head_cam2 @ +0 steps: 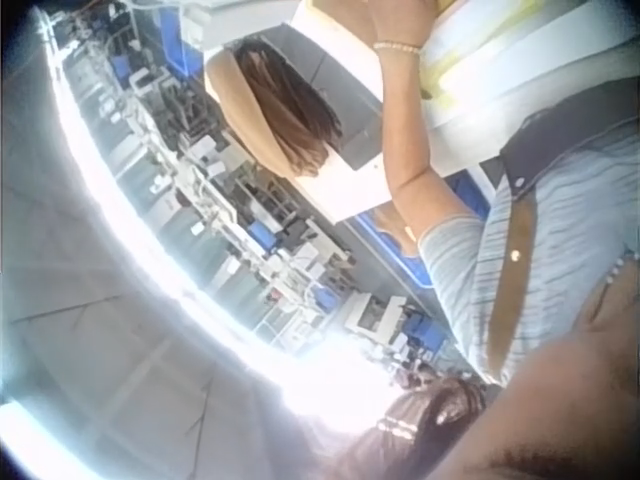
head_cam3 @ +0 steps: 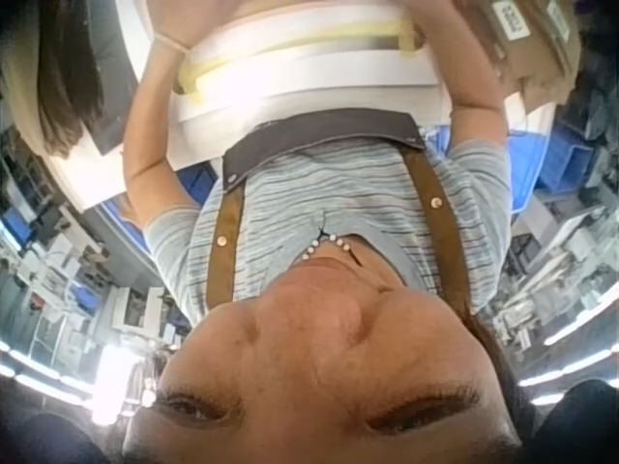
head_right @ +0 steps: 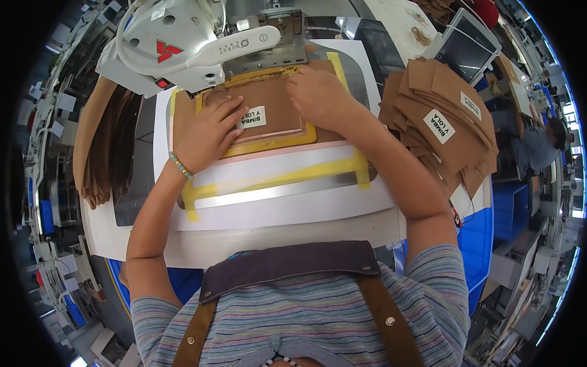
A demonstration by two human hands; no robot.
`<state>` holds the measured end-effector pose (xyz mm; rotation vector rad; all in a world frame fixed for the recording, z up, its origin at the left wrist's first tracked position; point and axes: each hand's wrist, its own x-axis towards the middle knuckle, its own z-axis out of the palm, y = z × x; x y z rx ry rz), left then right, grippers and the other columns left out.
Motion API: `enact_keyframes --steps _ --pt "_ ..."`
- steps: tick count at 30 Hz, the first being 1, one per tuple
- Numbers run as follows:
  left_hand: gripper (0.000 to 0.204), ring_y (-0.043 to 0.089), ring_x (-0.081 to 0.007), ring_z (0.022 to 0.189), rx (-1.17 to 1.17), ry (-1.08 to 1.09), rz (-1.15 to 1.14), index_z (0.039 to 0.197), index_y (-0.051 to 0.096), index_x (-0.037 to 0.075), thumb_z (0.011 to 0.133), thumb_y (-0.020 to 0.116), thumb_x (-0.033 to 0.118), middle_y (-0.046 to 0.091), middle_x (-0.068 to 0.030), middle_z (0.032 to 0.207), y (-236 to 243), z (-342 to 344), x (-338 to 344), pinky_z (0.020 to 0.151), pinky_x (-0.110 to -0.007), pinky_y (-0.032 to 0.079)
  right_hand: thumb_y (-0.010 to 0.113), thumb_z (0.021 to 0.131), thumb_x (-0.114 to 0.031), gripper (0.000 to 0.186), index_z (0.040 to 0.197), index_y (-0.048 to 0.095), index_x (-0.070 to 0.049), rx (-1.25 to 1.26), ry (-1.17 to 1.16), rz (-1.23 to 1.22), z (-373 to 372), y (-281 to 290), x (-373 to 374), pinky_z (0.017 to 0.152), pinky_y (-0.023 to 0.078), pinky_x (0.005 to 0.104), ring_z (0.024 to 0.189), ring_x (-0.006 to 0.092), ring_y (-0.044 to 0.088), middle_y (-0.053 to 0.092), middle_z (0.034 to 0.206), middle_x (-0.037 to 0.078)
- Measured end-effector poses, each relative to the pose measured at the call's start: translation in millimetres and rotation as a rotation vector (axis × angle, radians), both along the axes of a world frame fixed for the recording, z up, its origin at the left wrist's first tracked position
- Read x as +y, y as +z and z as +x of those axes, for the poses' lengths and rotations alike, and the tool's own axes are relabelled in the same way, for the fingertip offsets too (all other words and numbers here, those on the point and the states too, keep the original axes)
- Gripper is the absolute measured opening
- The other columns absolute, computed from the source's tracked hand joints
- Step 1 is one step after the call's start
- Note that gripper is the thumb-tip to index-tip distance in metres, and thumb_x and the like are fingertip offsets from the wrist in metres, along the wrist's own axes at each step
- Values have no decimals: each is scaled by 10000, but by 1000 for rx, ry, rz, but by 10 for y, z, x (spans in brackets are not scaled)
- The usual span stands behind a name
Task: Sewing labels onto brown fabric pieces using an industrial sewing machine.
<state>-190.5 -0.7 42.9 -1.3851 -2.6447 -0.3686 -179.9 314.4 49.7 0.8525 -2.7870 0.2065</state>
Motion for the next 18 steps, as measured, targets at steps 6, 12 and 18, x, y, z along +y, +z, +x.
enact_keyframes --steps 6,12,18 --pt "461 512 -370 1449 -17 -28 10 1462 628 89 1013 696 175 568 -128 1560 4 -6 34 1204 -477 428 724 913 -110 225 1130 747 -53 -23 47 -6 -66 61 -179 992 564 396 1160 269 651 734 1164 77" --pt "462 509 -380 1448 -20 -42 32 1454 627 73 1010 701 173 579 -144 1536 -3 -9 52 1217 -485 417 735 906 -106 223 1123 756 -56 -18 80 -32 -121 41 -308 982 573 397 1150 270 654 743 1135 72" --pt "460 512 -398 1438 -47 -28 35 1446 627 49 1007 701 164 584 -165 1522 -23 -12 21 1216 -492 417 743 905 -121 221 1115 760 -54 2 131 -82 -185 11 -451 992 572 390 1165 266 653 745 1169 58"
